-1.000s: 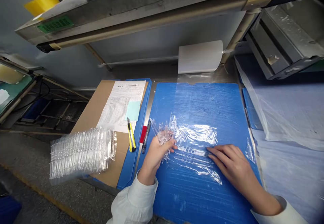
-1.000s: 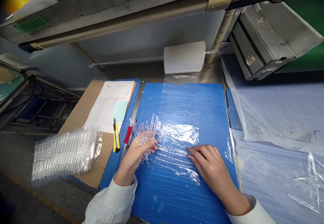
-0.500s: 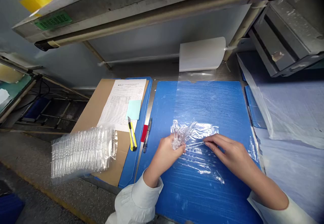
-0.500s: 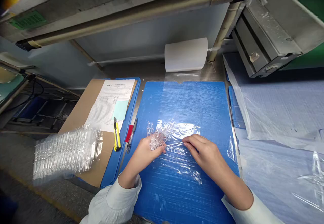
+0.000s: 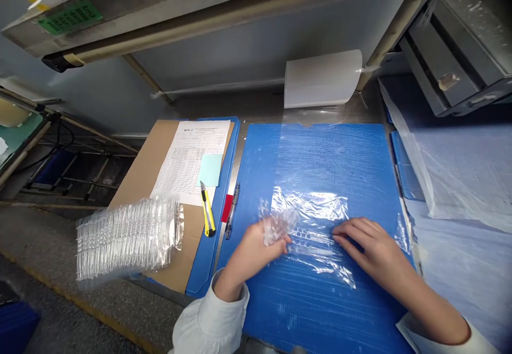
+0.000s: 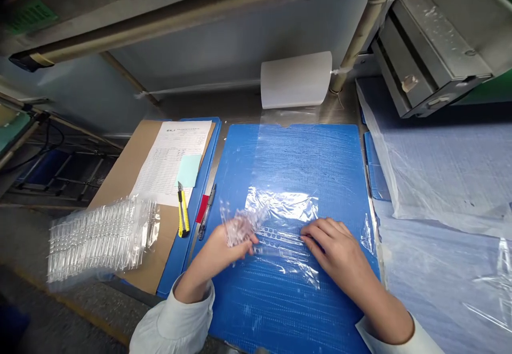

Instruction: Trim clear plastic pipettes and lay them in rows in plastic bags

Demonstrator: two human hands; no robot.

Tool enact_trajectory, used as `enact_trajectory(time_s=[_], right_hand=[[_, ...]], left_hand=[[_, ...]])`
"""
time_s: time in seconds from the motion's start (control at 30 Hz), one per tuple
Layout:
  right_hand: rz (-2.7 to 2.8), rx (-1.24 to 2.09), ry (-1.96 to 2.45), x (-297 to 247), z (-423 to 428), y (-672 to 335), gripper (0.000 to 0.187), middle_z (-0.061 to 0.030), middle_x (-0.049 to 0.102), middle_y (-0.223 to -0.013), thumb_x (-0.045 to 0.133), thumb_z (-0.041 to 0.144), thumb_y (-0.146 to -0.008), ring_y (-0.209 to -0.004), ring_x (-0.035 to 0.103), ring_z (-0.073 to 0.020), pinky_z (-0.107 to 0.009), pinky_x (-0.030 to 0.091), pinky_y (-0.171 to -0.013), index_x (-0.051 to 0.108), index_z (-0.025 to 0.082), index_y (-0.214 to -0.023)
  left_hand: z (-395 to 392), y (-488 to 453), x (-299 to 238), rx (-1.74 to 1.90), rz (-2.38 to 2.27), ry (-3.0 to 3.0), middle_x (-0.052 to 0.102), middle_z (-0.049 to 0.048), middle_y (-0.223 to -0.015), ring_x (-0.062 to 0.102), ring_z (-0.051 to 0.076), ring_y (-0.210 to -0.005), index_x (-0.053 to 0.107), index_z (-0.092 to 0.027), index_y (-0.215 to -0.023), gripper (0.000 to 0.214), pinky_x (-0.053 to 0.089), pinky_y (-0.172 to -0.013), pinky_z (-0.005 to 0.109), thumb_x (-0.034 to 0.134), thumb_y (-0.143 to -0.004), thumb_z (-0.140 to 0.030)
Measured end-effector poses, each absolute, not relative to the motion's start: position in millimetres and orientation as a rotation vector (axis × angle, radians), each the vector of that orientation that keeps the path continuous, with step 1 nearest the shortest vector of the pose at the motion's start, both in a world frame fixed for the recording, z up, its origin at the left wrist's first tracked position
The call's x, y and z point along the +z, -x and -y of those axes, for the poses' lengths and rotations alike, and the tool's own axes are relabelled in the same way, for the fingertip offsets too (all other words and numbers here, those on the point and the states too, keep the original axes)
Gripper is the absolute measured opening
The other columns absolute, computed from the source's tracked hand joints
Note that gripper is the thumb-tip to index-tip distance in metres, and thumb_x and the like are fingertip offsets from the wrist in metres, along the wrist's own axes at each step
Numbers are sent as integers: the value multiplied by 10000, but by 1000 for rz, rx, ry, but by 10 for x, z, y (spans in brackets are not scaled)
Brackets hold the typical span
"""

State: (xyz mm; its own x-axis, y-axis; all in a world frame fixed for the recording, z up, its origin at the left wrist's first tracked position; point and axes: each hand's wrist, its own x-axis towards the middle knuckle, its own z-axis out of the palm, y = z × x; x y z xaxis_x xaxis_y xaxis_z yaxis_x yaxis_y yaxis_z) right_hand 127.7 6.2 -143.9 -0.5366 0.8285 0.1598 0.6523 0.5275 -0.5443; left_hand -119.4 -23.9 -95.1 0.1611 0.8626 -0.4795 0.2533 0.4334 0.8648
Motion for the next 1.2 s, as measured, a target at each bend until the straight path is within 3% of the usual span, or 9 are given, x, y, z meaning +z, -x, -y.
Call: enact_trajectory(time_s=[0.1,0.23,0.43,0.6,0.73,0.87,1.07,1.2], right_hand=[[2480,559,1159,-1486,-67,-1326,196,-31,617,-805,421,315,-915,-739,549,-166,-316,399,-674,575,209,-860],[2504,489,1151,-1466,-63,-1296,214,-36,589,-753,396,275,-927,-704,500,-164,-313,374,-655,551,191,-805],[2376,385,1104,-1426,-65,-1243,95,-35,603,-771,466,202,-899,-747,518,-169,-321,394,-699,523,192,-823],[2199,475,1290,-1330,-104,-1313,124,-15,587,-750,450,279,-906,-708,560,-156,-283,426,-630,511,217,-818],[2264,420,1106,-1289,-79,-1372,61,-23,586,-755,486,175,-879,-720,551,-158,-292,437,-667,516,203,-834],[2399,418,917,-1396,-39,-1392,117,-49,587,-823,502,72,-848,-779,530,-163,-322,442,-728,536,177,-888],[2488,489,867,-1475,-39,-1373,115,-60,572,-853,472,106,-877,-825,519,-170,-340,445,-750,547,173,-933],[2499,520,901,-1483,-35,-1381,117,-58,581,-862,457,129,-888,-830,520,-167,-342,443,-762,550,184,-932]], left_hand=[[398,1193,-938,464,-1323,-1307,660,17,-809,605,176,-773,631,-170,-861,206,436,-704,252,501,-724,-87],[489,1166,-967,413,-1363,-1409,651,5,-756,600,160,-726,611,-176,-827,172,414,-679,236,479,-752,-95],[486,1170,-1002,411,-1384,-1450,655,-1,-759,605,144,-696,599,-183,-810,166,404,-666,218,471,-760,-88],[490,1196,-973,375,-1388,-1499,669,27,-811,620,166,-742,619,-167,-924,230,410,-661,225,461,-774,-93],[543,1250,-956,451,-1299,-1441,677,47,-1017,622,183,-924,605,-179,-1078,384,423,-793,230,462,-748,-44],[612,1312,-985,473,-1373,-1302,692,51,-937,631,188,-829,641,-167,-1018,286,449,-776,258,514,-766,-123],[658,1334,-1065,504,-1427,-1118,695,51,-820,627,183,-760,635,-145,-1037,287,470,-744,282,512,-778,-153],[674,1324,-1096,526,-1424,-1070,697,53,-885,626,173,-741,628,-163,-1040,289,475,-717,277,510,-777,-146]])
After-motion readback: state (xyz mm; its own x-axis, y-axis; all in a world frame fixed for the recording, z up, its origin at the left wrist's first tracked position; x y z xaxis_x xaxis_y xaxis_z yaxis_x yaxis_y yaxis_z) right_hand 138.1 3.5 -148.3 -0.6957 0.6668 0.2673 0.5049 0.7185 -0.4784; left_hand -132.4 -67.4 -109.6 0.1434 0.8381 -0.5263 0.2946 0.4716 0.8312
